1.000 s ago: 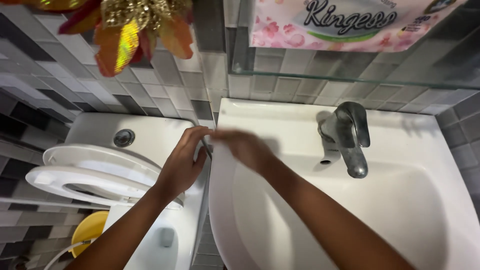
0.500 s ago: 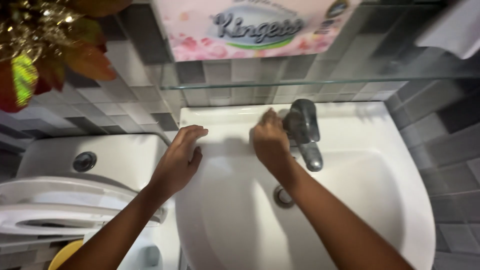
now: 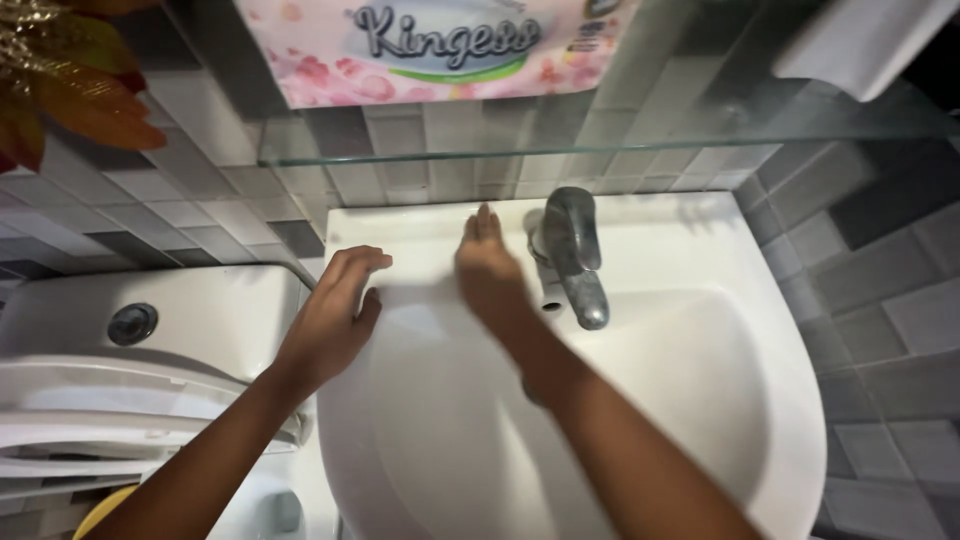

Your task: The recorder cleans bathroom surfaces including the sink, toilet, mirror, and medicine cabinet using a cleaning cloth.

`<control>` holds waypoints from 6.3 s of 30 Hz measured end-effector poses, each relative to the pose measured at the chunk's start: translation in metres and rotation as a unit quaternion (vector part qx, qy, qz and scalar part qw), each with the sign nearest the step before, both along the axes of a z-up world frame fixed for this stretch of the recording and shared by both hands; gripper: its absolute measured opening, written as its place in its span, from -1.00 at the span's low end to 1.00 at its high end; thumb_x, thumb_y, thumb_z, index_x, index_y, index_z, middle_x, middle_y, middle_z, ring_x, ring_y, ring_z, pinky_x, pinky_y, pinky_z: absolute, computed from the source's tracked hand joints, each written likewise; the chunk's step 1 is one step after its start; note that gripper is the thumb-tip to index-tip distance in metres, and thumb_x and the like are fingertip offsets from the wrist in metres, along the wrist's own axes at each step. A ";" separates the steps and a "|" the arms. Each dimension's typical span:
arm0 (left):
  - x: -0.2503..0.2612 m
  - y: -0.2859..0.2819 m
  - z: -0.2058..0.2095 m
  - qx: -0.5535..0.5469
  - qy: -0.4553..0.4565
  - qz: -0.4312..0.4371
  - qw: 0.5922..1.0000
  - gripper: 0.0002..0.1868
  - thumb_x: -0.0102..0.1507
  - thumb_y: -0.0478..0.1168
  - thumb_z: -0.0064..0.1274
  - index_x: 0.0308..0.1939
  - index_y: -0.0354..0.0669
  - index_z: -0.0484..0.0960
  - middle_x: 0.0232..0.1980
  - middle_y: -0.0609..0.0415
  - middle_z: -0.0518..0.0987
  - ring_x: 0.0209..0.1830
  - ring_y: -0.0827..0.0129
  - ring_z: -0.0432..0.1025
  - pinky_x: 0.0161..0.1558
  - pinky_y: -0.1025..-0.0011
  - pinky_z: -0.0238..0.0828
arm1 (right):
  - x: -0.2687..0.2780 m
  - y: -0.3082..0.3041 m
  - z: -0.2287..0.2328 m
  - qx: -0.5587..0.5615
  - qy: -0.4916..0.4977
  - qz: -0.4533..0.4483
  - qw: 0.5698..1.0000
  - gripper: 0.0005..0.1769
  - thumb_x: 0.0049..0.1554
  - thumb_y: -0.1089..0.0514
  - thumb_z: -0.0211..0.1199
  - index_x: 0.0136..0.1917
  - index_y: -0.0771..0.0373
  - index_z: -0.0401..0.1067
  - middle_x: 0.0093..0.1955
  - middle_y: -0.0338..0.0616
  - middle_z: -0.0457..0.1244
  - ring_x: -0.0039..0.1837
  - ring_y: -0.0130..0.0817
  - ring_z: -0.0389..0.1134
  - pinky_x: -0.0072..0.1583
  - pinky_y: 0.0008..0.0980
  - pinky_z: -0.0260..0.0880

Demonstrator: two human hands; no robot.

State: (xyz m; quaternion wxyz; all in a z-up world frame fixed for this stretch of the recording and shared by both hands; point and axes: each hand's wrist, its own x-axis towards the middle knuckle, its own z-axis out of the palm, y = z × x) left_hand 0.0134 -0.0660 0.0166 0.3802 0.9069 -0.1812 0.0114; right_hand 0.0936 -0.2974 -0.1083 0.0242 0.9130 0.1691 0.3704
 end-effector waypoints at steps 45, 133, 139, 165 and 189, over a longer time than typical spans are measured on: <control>0.057 -0.106 -0.025 0.189 -0.127 -0.171 0.959 -0.11 0.16 0.21 0.15 0.48 0.01 0.22 0.52 0.12 0.28 0.51 0.19 0.16 0.50 0.18 -0.01 | 0.030 -0.221 0.009 0.300 0.113 0.126 0.939 -0.73 0.07 0.50 0.09 -0.05 0.41 0.56 0.03 0.22 0.37 0.06 0.11 0.40 0.10 -0.09 0.41; -0.159 -0.023 0.168 0.243 -0.069 -0.057 0.966 -0.47 0.31 -0.03 -0.03 0.37 0.03 0.41 0.44 0.11 0.37 0.38 0.17 0.32 0.32 0.21 0.30 | -0.214 -0.090 0.168 0.450 0.667 0.153 0.574 -0.68 0.17 0.15 0.20 0.12 0.37 0.51 -0.04 -0.02 0.42 -0.03 -0.32 0.49 -0.03 -0.41 0.49; -0.139 0.006 0.200 0.253 -0.062 -0.088 0.961 -0.52 0.32 -0.04 -0.01 0.32 0.02 0.46 0.34 0.11 0.45 0.36 0.17 0.33 0.32 0.20 0.28 | -0.213 -0.052 0.269 0.535 0.589 0.139 0.590 -0.65 0.09 0.09 0.33 0.08 0.35 0.50 0.02 -0.10 0.38 0.10 -0.33 0.46 0.15 -0.41 0.47; 0.067 -0.053 0.343 -0.176 -0.405 0.108 0.891 -0.82 0.39 -0.32 0.04 0.05 -0.26 0.62 -0.02 -0.28 0.53 0.03 -0.18 0.47 0.04 0.01 0.39 | -0.272 -0.035 0.326 0.622 0.436 -0.023 0.650 -0.58 0.24 -0.16 0.11 0.14 0.14 0.53 0.00 -0.25 0.39 -0.13 -0.43 0.48 -0.05 -0.42 0.43; -0.074 -0.197 0.162 -0.030 0.000 -0.465 0.885 -0.65 0.36 -0.03 -0.08 -0.05 -0.26 0.60 0.04 -0.09 0.59 0.10 0.10 0.50 0.17 0.25 0.39 | -0.257 -0.125 0.191 0.941 0.211 0.250 0.089 -0.30 0.31 -0.36 -0.04 0.41 0.22 0.31 0.28 -0.07 0.27 0.31 -0.06 0.30 0.36 0.05 0.29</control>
